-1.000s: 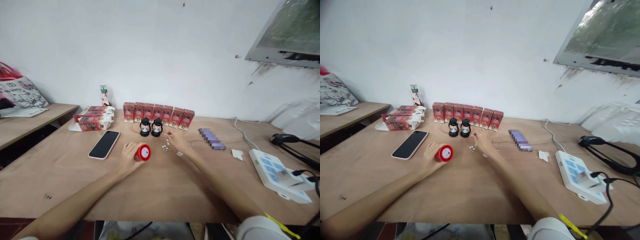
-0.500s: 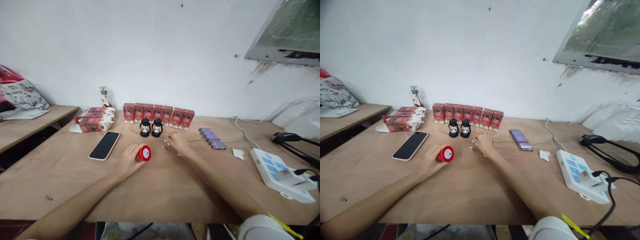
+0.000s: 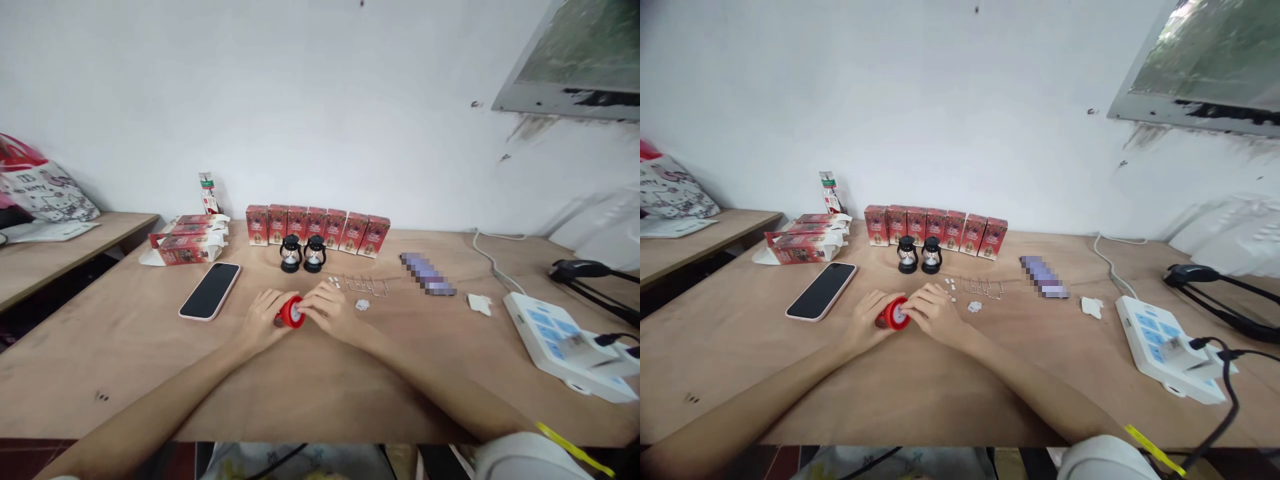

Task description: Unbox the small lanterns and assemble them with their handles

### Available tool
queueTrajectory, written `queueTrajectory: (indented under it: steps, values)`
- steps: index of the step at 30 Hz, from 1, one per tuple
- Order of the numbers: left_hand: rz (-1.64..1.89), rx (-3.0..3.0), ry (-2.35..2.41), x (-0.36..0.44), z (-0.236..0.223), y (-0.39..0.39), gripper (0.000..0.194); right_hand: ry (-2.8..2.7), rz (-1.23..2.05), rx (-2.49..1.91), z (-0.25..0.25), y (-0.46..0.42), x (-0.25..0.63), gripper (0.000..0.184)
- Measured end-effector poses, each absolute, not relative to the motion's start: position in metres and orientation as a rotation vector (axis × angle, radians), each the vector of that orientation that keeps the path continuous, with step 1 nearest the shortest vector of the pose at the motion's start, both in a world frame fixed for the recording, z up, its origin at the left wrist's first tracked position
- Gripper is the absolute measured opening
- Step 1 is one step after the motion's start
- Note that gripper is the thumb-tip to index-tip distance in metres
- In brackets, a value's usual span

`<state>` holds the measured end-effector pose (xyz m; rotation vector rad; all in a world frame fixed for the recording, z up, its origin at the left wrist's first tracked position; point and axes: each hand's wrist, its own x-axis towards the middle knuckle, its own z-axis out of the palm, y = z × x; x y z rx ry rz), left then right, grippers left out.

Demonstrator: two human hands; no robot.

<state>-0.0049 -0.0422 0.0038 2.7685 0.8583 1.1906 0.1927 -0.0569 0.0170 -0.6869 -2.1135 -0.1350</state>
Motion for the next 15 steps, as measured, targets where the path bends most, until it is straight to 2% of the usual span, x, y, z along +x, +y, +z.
queueTrajectory:
  steps: [6, 15]
  values:
    - [1.132, 2.937, 0.84, -0.0053, 0.0032, -0.0419, 0.031, -2.217, -0.082, -0.781, 0.0179, -0.0616, 0.1924, 0.022]
    - [1.002, 2.968, 0.876, -0.0038, 0.0055, -0.0417, 0.029, -2.232, -0.51, -0.671, 0.0136, -0.0651, 0.1857, 0.027]
